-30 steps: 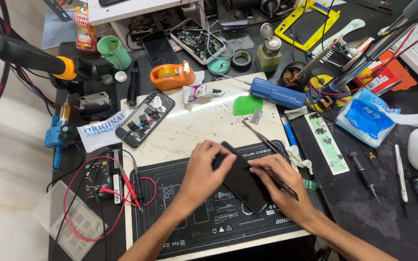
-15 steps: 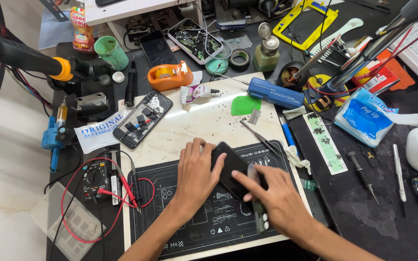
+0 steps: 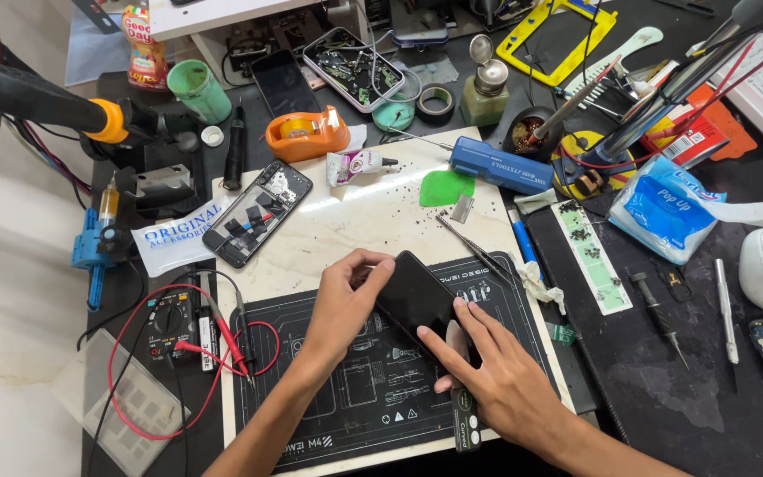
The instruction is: The person disassembles a mobile phone by removing the internal components and then uses a prying tool to separate the screen from the device's body.
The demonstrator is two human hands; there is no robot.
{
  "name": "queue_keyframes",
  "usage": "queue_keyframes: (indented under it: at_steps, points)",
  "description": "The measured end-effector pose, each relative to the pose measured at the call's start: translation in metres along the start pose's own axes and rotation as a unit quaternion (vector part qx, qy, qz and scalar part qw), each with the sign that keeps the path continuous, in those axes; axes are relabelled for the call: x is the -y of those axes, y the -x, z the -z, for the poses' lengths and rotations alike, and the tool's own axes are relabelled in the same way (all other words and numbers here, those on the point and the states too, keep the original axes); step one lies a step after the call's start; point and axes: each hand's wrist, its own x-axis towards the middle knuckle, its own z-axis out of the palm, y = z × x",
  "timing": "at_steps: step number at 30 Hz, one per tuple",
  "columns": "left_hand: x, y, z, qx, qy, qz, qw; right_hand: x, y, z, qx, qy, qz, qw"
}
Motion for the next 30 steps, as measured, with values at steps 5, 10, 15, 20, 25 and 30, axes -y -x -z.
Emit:
queue_keyframes:
  at_steps: [5,10,15,20,25,30]
  points:
    - [-0.008,0.002,-0.003,0.067,0.195,0.013,0.978,0.003,0.002,0.01,-0.04,-0.033,-0.006,0.999]
    - [-0.026,0.013,-0.027,0.082,0.323,0.032,0.942,0.005,0.004,0.017,-0.046,-0.066,-0.013,0.997]
    - [-0.028,0.016,-0.034,0.091,0.266,-0.053,0.958,-0.006,0.007,0.021,-0.075,-0.116,0.001,0.99]
    - [-0.02,0.016,-0.039,0.029,0.236,-0.093,0.967,-0.004,0.003,0.02,-0.098,-0.131,0.009,0.987]
    - [-0.029,0.001,-0.036,-0.005,0.247,-0.094,0.964,-0.008,-0.006,0.027,-0.089,-0.206,-0.006,0.974]
    - [-0.053,-0.009,-0.03,0.05,0.17,-0.181,0.967,-0.016,-0.015,0.031,-0.15,-0.221,-0.092,0.959]
